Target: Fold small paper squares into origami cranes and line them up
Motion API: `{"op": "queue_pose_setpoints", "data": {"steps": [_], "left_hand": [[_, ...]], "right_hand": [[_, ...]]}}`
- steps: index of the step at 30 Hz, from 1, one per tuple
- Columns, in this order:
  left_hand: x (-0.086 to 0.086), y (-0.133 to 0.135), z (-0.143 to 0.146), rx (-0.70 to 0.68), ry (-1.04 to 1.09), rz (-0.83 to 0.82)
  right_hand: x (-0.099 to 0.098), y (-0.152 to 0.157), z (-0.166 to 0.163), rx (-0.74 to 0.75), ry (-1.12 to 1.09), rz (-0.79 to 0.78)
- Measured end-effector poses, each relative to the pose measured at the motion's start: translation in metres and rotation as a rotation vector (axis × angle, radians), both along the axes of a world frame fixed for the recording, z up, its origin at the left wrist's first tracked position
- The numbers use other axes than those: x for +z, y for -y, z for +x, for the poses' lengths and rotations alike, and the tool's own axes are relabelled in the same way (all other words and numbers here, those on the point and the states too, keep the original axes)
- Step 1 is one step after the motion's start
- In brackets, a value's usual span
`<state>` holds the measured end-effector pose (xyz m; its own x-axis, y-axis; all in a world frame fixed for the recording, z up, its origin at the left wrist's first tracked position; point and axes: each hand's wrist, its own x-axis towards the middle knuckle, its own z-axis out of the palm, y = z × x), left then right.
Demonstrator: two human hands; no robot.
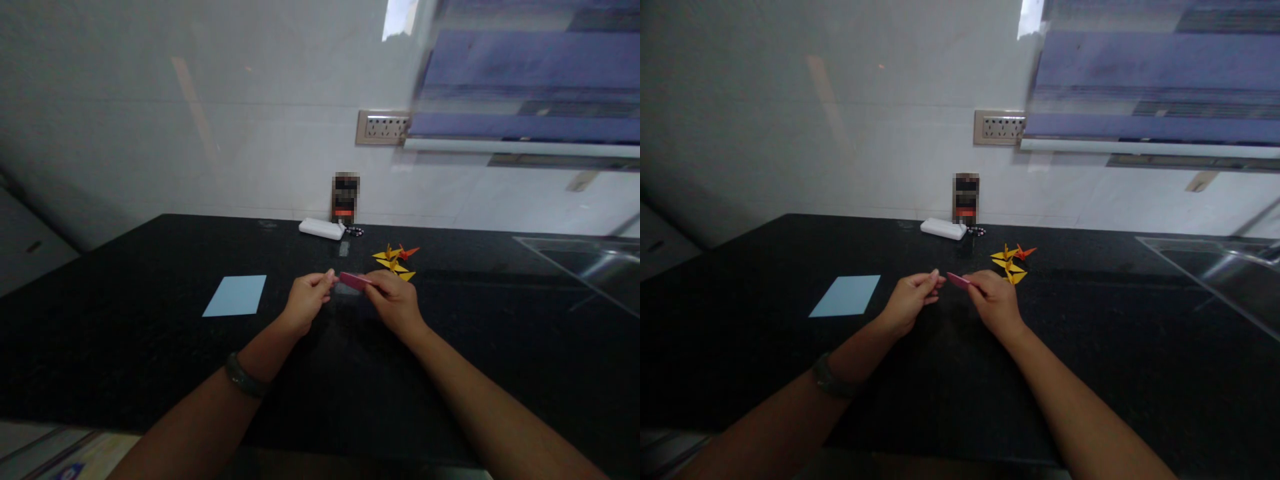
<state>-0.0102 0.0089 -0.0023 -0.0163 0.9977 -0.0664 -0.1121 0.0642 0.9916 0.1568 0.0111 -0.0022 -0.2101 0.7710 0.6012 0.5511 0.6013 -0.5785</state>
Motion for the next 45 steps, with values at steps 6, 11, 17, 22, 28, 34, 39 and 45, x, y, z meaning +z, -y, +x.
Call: {"op": "queue_pose_setpoints", "data": {"steps": [6, 11, 17, 22, 28, 34, 39, 45], "left_hand": [[-0.001, 0.002, 0.001, -0.179, 0.083, -0.030], [-0.003, -0.001, -0.001, -0.140, 0.167, -0.032], [-0.001, 0.002, 0.001, -0.224, 0.145, -0.028], [-0.001, 0.003, 0.002, -0.238, 0.086, -0.034], [0.000, 0.002, 0.001, -0.252, 0.072, -0.061], [-0.002, 0.000, 0.000, -0.268, 0.074, -0.078], [-0.003, -0.001, 0.000, -0.273, 0.138, -0.095], [-0.002, -0.001, -0.001, -0.274, 0.237, -0.112]], "right_hand": [[0.000, 0.002, 0.000, 0.161, 0.305, 0.148], [-0.005, 0.004, -0.006, 0.123, 0.072, 0.063], [-0.007, -0.006, -0.005, -0.017, -0.450, -0.461], [-0.006, -0.005, -0.005, 0.117, -0.471, -0.535], [-0.009, -0.003, -0.004, 0.098, -0.304, -0.388], [-0.002, -0.004, 0.004, 0.287, -0.011, -0.087], [0.002, -0.005, 0.011, 0.347, 0.234, 0.034], [0.000, -0.006, 0.014, 0.336, 0.424, 0.084]]}}
